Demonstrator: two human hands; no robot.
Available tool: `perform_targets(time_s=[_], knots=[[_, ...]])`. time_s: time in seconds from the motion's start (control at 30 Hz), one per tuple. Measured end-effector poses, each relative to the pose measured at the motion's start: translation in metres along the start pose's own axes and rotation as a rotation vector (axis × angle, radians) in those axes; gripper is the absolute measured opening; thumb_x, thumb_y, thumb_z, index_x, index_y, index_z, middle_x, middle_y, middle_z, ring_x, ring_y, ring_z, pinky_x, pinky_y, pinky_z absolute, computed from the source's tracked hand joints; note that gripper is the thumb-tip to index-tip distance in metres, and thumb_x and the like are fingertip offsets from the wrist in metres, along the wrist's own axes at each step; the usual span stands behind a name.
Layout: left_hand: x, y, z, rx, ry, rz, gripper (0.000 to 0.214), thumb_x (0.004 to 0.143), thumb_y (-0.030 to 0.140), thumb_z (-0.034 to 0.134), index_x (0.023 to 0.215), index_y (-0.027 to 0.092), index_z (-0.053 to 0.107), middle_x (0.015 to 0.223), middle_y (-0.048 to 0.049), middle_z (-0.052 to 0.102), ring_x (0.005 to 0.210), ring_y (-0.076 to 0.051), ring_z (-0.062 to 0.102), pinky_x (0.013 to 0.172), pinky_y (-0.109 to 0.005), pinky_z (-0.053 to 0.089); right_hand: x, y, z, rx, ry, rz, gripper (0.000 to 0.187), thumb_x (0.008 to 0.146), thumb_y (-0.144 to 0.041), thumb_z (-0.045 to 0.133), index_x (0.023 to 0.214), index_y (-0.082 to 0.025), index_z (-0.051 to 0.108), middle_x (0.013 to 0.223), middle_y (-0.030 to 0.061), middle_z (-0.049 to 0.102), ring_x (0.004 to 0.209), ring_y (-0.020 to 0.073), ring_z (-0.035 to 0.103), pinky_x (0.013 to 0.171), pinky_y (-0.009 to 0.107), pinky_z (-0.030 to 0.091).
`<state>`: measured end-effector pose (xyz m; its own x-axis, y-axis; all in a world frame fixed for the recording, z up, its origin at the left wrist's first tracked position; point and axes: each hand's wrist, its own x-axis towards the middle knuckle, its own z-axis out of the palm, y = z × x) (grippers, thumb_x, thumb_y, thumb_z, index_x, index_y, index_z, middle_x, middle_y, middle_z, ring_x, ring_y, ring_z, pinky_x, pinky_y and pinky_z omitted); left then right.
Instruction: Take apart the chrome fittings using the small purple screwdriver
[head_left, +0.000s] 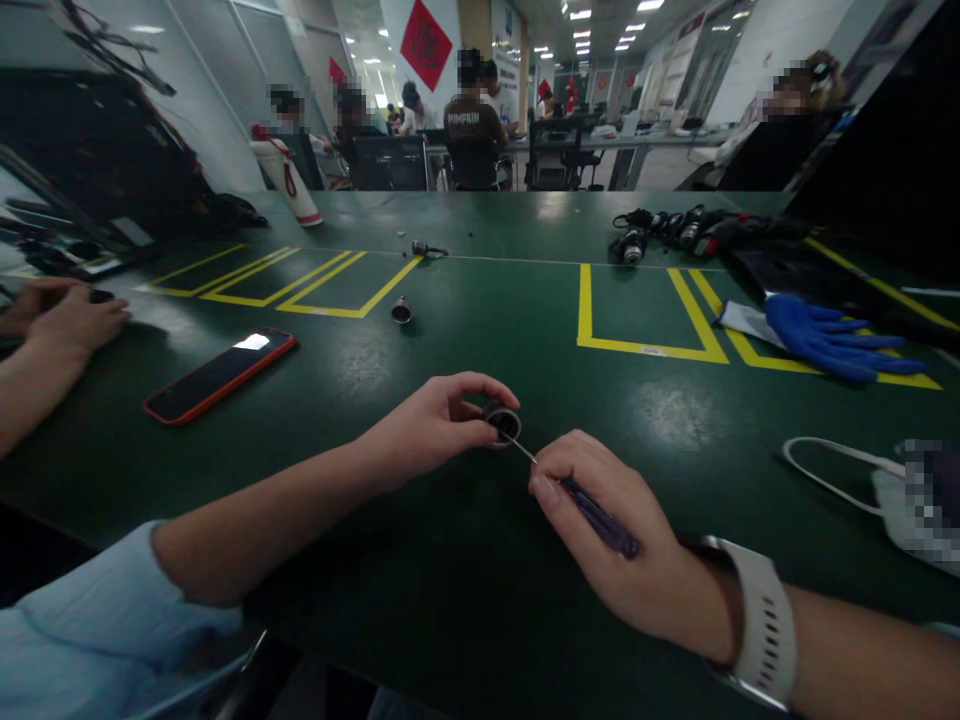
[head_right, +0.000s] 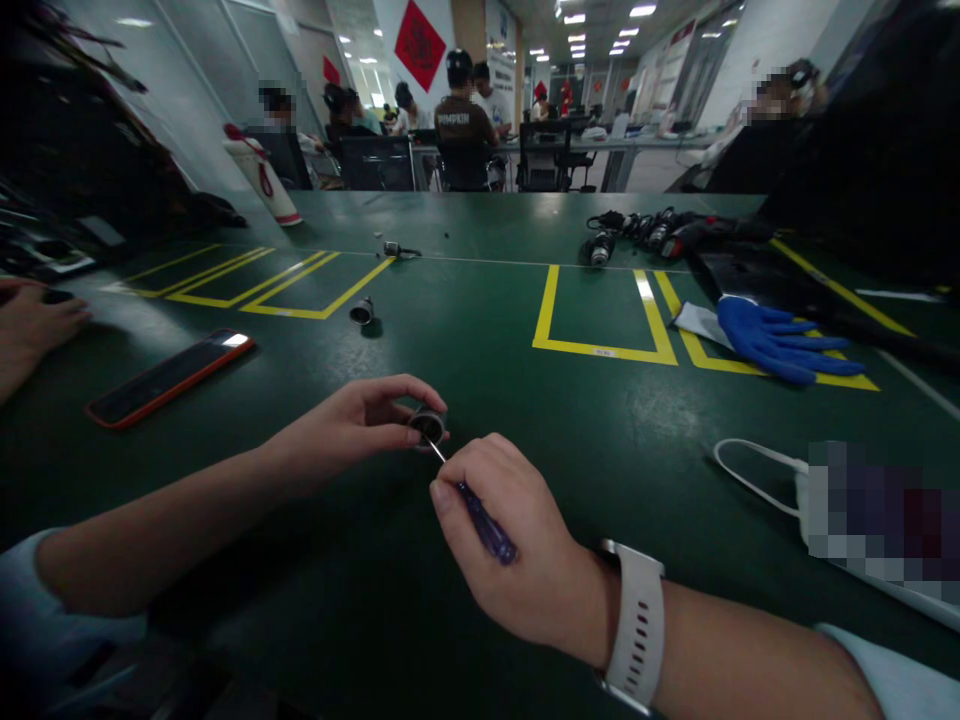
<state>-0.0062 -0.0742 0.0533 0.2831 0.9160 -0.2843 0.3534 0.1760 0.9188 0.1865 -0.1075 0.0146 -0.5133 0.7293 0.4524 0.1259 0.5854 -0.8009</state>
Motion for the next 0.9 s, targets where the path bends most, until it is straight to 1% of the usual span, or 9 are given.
perform_targets(time_s=[0.1, 0.2, 0.37, 0.5, 0.6, 0.67, 0.77, 0.9], knots=[[-0.002, 0.003, 0.003, 0.059, 0.032, 0.009, 0.027, 0.072, 0.008, 0.058, 0.098, 0.013, 0.061, 0.085, -0.0033, 0.07, 0.083, -0.018, 0.067, 0.082, -0.036, 0.052, -0.002, -0.001, 0.0, -0.046, -0.014, -0.033, 0.01, 0.089, -0.013, 0.045, 0.084, -0.017, 0.053, 0.077, 0.0035, 0.056, 0.074, 0.0161, 0.051, 0.067, 0.032, 0.042], [-0.003, 0.005, 0.005, 0.106, 0.069, 0.045, 0.028, 0.071, 0.008, 0.057, 0.098, 0.012, 0.064, 0.089, -0.0043, 0.071, 0.083, -0.017, 0.068, 0.081, -0.034, 0.053, -0.003, -0.002, -0.001, -0.072, -0.027, -0.059, 0.01, 0.088, -0.011, 0.046, 0.085, -0.017, 0.052, 0.077, 0.0035, 0.056, 0.073, 0.0164, 0.051, 0.067, 0.033, 0.042], [-0.005, 0.001, 0.008, 0.162, 0.089, 0.131, 0.028, 0.071, 0.007, 0.055, 0.097, 0.011, 0.066, 0.089, -0.0056, 0.072, 0.085, -0.018, 0.068, 0.082, -0.034, 0.055, -0.003, -0.003, -0.001, -0.103, -0.038, -0.077, 0.01, 0.088, -0.011, 0.046, 0.085, -0.018, 0.051, 0.077, 0.0035, 0.055, 0.073, 0.0167, 0.05, 0.067, 0.034, 0.042], [-0.006, -0.004, 0.01, 0.206, 0.094, 0.238, 0.029, 0.072, 0.006, 0.054, 0.095, 0.014, 0.068, 0.097, -0.0049, 0.071, 0.09, -0.018, 0.067, 0.081, -0.031, 0.056, -0.004, -0.003, 0.0, -0.136, -0.038, -0.099, 0.01, 0.086, -0.009, 0.046, 0.084, -0.018, 0.05, 0.075, 0.0034, 0.054, 0.071, 0.0168, 0.048, 0.066, 0.034, 0.04], [-0.007, -0.004, 0.01, 0.228, 0.088, 0.265, 0.029, 0.072, 0.005, 0.054, 0.095, 0.015, 0.069, 0.104, -0.0059, 0.07, 0.092, -0.018, 0.067, 0.08, -0.031, 0.056, -0.004, -0.004, 0.0, -0.147, -0.037, -0.112, 0.011, 0.083, -0.007, 0.046, 0.082, -0.017, 0.049, 0.073, 0.0035, 0.052, 0.069, 0.0165, 0.047, 0.064, 0.033, 0.039], [-0.007, -0.003, 0.01, 0.212, 0.057, 0.24, 0.029, 0.072, 0.006, 0.054, 0.096, 0.014, 0.068, 0.104, -0.0067, 0.07, 0.092, -0.018, 0.067, 0.081, -0.031, 0.056, -0.004, -0.004, 0.0, -0.125, -0.025, -0.113, 0.012, 0.083, -0.006, 0.045, 0.08, -0.017, 0.048, 0.071, 0.003, 0.052, 0.068, 0.0161, 0.047, 0.062, 0.033, 0.038], [-0.009, -0.001, 0.008, 0.156, -0.032, 0.15, 0.027, 0.073, 0.01, 0.058, 0.1, 0.011, 0.066, 0.097, -0.0079, 0.071, 0.091, -0.019, 0.067, 0.081, -0.033, 0.055, -0.004, -0.006, -0.004, -0.04, 0.003, -0.084, 0.015, 0.084, -0.008, 0.043, 0.073, -0.018, 0.046, 0.067, 0.0016, 0.049, 0.064, 0.0155, 0.047, 0.06, 0.032, 0.037], [-0.015, 0.0, 0.005, 0.037, -0.188, 0.067, 0.031, 0.074, 0.019, 0.066, 0.103, 0.013, 0.065, 0.094, -0.0064, 0.072, 0.087, -0.019, 0.068, 0.08, -0.033, 0.055, -0.004, -0.012, -0.011, 0.125, 0.042, 0.037, 0.023, 0.086, -0.014, 0.043, 0.064, -0.02, 0.042, 0.059, -0.0008, 0.044, 0.06, 0.015, 0.046, 0.056, 0.031, 0.036]])
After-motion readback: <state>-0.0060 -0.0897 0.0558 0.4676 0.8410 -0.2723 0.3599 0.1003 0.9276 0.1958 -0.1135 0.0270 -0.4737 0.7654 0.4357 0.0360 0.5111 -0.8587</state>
